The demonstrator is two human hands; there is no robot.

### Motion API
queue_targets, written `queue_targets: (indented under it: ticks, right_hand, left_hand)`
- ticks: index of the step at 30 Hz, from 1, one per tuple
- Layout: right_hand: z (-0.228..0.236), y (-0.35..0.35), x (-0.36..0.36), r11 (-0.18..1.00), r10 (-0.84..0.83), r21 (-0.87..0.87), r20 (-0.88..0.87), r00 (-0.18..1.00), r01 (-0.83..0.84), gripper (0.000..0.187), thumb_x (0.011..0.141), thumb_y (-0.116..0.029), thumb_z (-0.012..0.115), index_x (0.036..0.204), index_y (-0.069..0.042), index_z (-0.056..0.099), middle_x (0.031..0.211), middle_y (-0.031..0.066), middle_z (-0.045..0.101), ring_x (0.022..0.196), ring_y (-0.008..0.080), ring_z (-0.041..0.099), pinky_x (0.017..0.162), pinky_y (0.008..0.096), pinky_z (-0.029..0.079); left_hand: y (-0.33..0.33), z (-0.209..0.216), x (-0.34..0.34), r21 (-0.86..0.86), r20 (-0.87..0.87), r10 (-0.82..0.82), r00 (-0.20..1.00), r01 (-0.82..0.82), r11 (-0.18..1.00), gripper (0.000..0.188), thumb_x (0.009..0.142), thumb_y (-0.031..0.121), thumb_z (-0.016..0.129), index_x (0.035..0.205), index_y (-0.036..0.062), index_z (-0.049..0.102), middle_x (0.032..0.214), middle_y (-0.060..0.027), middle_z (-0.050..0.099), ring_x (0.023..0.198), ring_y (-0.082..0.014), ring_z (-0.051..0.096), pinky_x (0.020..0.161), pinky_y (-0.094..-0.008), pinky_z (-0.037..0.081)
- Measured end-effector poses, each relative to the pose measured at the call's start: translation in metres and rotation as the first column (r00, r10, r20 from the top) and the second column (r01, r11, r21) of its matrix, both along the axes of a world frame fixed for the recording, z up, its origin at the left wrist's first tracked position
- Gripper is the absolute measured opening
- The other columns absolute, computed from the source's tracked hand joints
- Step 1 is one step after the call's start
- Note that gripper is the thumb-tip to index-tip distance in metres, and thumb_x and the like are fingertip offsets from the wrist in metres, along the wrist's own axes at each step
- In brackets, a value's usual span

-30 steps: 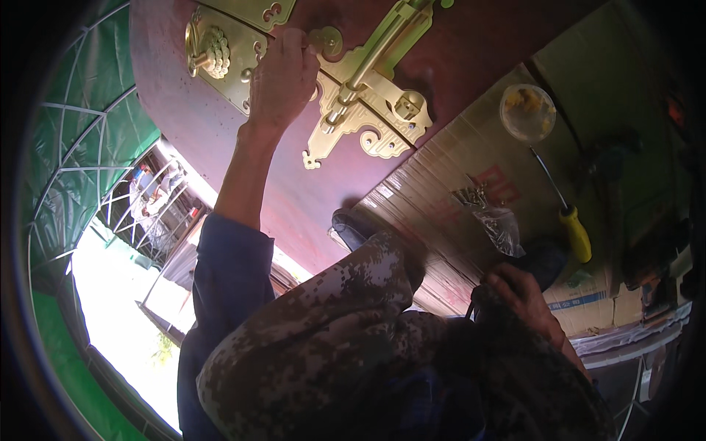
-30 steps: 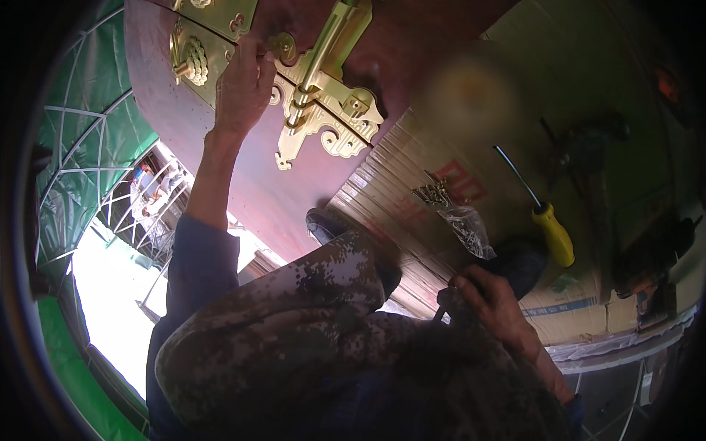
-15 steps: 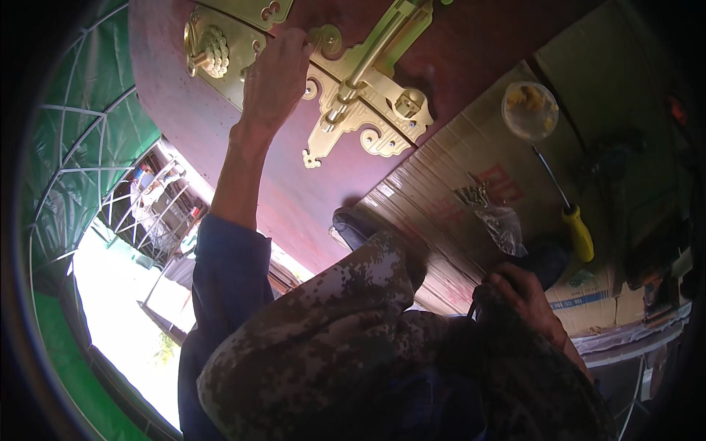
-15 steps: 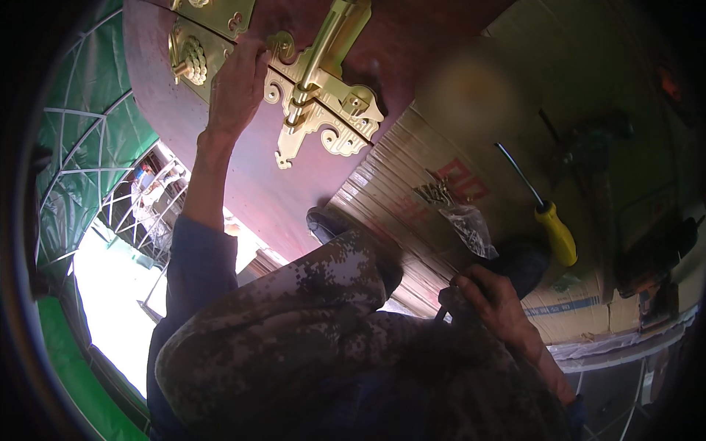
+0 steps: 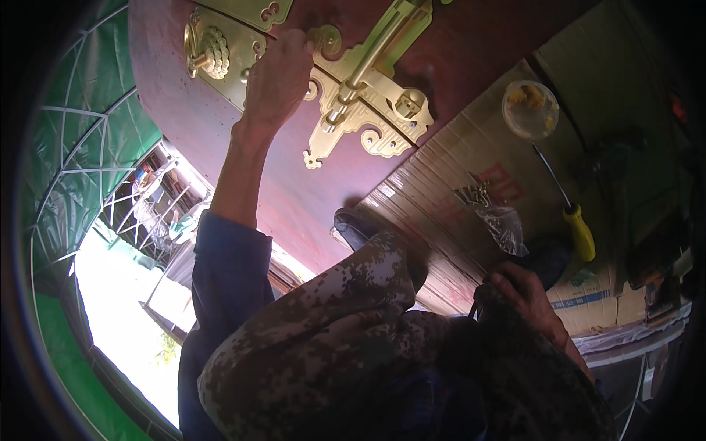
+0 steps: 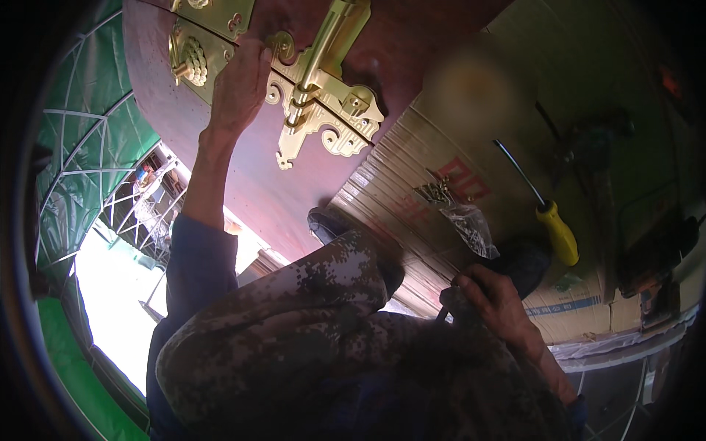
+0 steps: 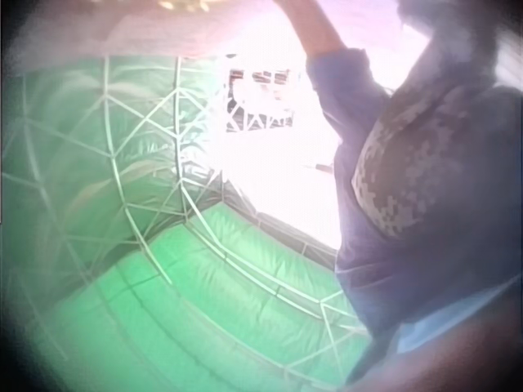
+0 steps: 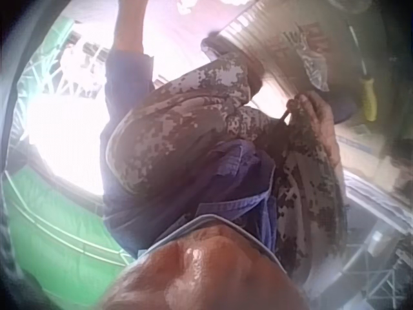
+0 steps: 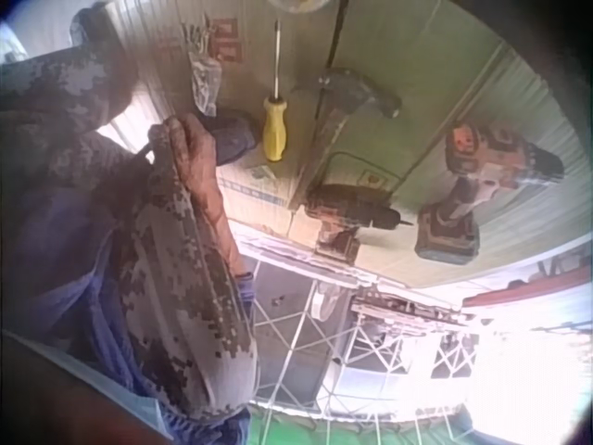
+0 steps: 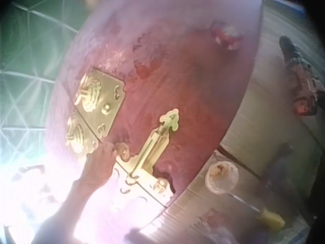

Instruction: The person installs a decorative brass door latch on a red wooden door. They position the latch, insert screws, and tighten them with a yellow screwdriver, then test the latch mechanism.

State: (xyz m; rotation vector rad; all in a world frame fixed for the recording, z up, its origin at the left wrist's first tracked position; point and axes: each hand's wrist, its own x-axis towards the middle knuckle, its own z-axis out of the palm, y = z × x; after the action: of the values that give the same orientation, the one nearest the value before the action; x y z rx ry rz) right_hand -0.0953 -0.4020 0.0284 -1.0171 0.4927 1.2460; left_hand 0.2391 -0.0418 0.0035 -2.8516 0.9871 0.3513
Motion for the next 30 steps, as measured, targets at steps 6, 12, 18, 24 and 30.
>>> queue_targets:
  ticks: [6, 12, 18, 24, 30]
  right_hand:
    - [0.003, -0.001, 0.006, 1.0, -0.003, 0.008, -0.032, 0.999, 0.003, 0.03, 0.107, -0.027, 0.057, 0.108, 0.002, 0.066, 0.092, 0.0144, 0.07, 0.089, 0.0198, 0.067, 0.081, 0.0353, 0.053]
    - [0.006, -0.001, 0.01, 1.0, -0.015, 0.022, -0.06, 0.998, 0.017, 0.03, 0.108, -0.026, 0.056, 0.107, 0.002, 0.066, 0.092, 0.0142, 0.071, 0.089, 0.0198, 0.067, 0.082, 0.0351, 0.053]
    - [0.001, -0.001, 0.0, 1.0, -0.017, 0.011, -0.001, 1.0, 0.017, 0.029, 0.107, -0.026, 0.057, 0.108, 0.002, 0.067, 0.091, 0.0148, 0.07, 0.089, 0.021, 0.067, 0.082, 0.0357, 0.052]
    - [0.002, -0.001, -0.001, 1.0, 0.008, -0.027, 0.013, 1.0, -0.008, 0.029, 0.107, -0.026, 0.057, 0.108, 0.001, 0.067, 0.091, 0.0165, 0.069, 0.088, 0.0227, 0.067, 0.081, 0.0362, 0.052]
    - [-0.001, 0.0, -0.002, 1.0, 0.009, -0.006, 0.053, 0.999, -0.009, 0.029, 0.107, -0.026, 0.057, 0.106, 0.002, 0.066, 0.089, 0.0164, 0.069, 0.086, 0.0224, 0.066, 0.08, 0.0362, 0.052]
  left_hand:
    - [-0.009, 0.014, 0.0, 0.083, -0.177, 0.488, 0.854, -0.481, 0.873, 0.023, 0.106, 0.028, 0.054, 0.113, 0.005, 0.055, 0.103, -0.0188, 0.067, 0.09, -0.0398, 0.069, 0.073, -0.0491, 0.057]
    - [0.004, 0.001, -0.005, -0.215, -0.131, 0.135, 0.982, -0.161, 0.963, 0.019, 0.103, 0.016, 0.06, 0.118, 0.0062, 0.054, 0.104, -0.017, 0.067, 0.09, -0.0376, 0.067, 0.075, -0.048, 0.057]
    - [0.003, -0.002, -0.005, -0.218, -0.088, 0.092, 0.992, -0.109, 0.97, 0.015, 0.106, 0.016, 0.055, 0.117, 0.0063, 0.051, 0.104, -0.0181, 0.065, 0.09, -0.0418, 0.065, 0.076, -0.0491, 0.053]
    - [-0.011, -0.001, -0.006, 0.082, -0.064, 0.362, 0.93, -0.357, 0.931, 0.02, 0.106, 0.021, 0.055, 0.115, 0.0029, 0.053, 0.108, -0.023, 0.066, 0.092, -0.0413, 0.068, 0.072, -0.0511, 0.056]
    - [-0.015, 0.007, -0.016, -0.306, -0.191, 0.281, 0.94, -0.329, 0.893, 0.017, 0.105, 0.016, 0.056, 0.115, 0.0037, 0.054, 0.106, -0.0215, 0.065, 0.09, -0.0405, 0.068, 0.071, -0.0515, 0.055]
